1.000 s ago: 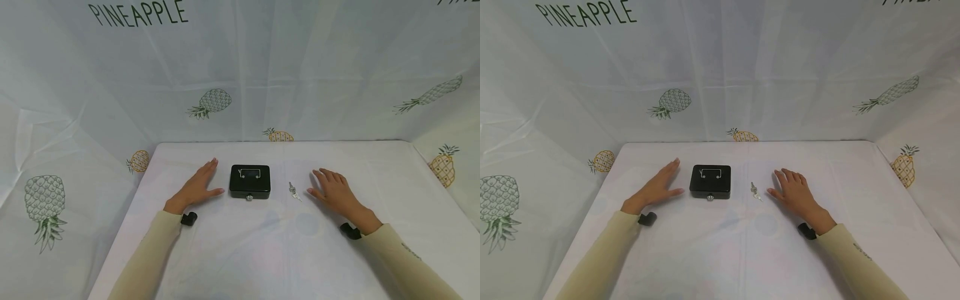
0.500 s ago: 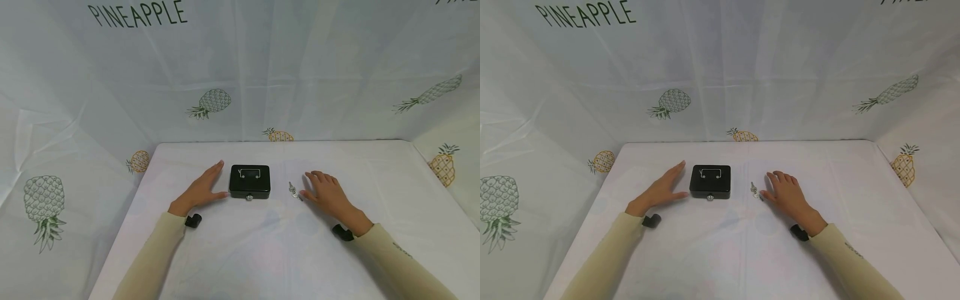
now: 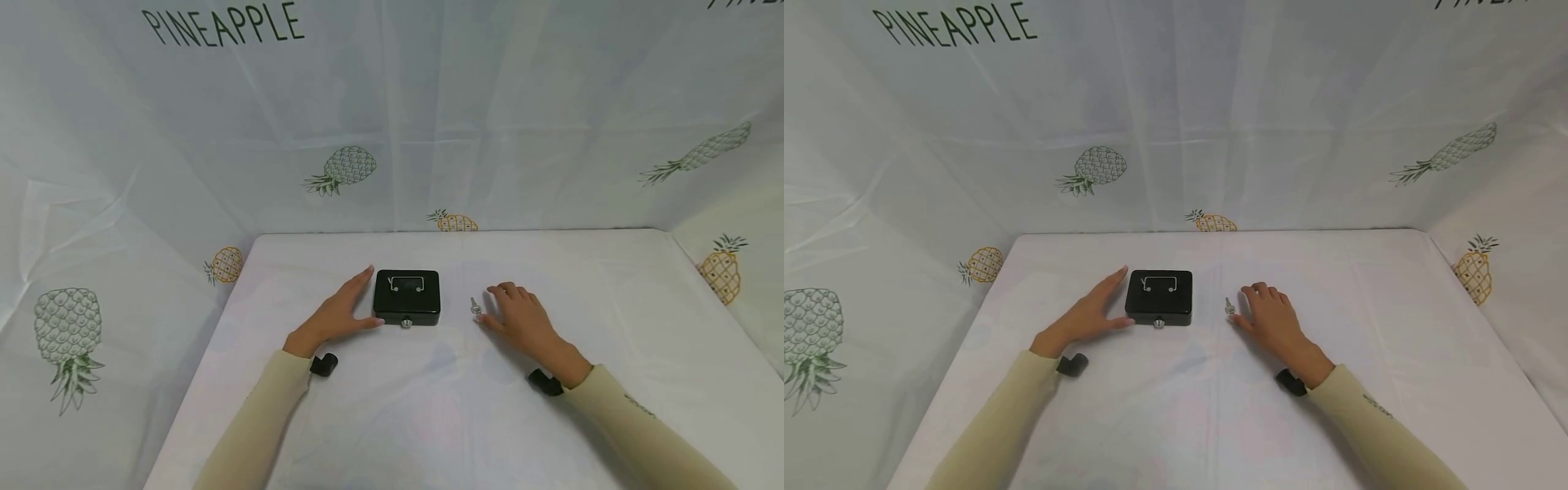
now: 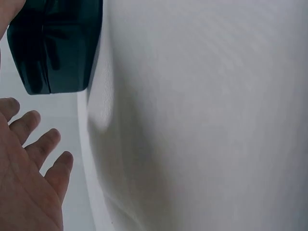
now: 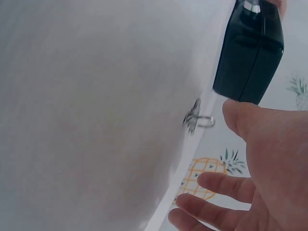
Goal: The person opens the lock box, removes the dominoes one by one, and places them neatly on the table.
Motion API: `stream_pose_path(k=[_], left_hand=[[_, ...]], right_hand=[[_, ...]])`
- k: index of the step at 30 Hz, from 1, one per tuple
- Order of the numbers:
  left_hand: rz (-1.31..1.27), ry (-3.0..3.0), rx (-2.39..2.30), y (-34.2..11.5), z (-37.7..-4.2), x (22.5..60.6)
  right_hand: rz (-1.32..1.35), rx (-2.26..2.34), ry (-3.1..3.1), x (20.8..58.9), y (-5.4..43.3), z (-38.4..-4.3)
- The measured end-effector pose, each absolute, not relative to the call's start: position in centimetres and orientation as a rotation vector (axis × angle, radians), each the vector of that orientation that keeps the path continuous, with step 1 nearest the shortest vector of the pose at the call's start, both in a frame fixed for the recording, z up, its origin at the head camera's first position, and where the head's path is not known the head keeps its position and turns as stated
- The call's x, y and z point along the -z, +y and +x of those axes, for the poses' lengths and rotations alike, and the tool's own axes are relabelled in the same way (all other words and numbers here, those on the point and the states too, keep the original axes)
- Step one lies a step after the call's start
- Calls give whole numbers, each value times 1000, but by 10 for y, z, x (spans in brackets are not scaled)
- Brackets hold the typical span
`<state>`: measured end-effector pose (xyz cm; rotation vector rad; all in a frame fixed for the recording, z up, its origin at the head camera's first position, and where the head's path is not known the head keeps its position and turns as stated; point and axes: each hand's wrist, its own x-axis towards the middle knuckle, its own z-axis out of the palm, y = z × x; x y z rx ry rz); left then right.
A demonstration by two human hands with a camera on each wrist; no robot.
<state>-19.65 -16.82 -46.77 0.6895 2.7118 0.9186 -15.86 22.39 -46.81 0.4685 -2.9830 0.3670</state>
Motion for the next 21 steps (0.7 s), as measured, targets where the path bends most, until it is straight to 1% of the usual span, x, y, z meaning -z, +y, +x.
stream_pose_path(k=[9, 21], left_hand=[[658, 2664, -1049, -161, -196, 474], [661, 2484, -1387, -150, -196, 476]], right_hand=[[413, -440, -2955, 468, 211, -159], [279, -527, -2985, 469, 201, -159]])
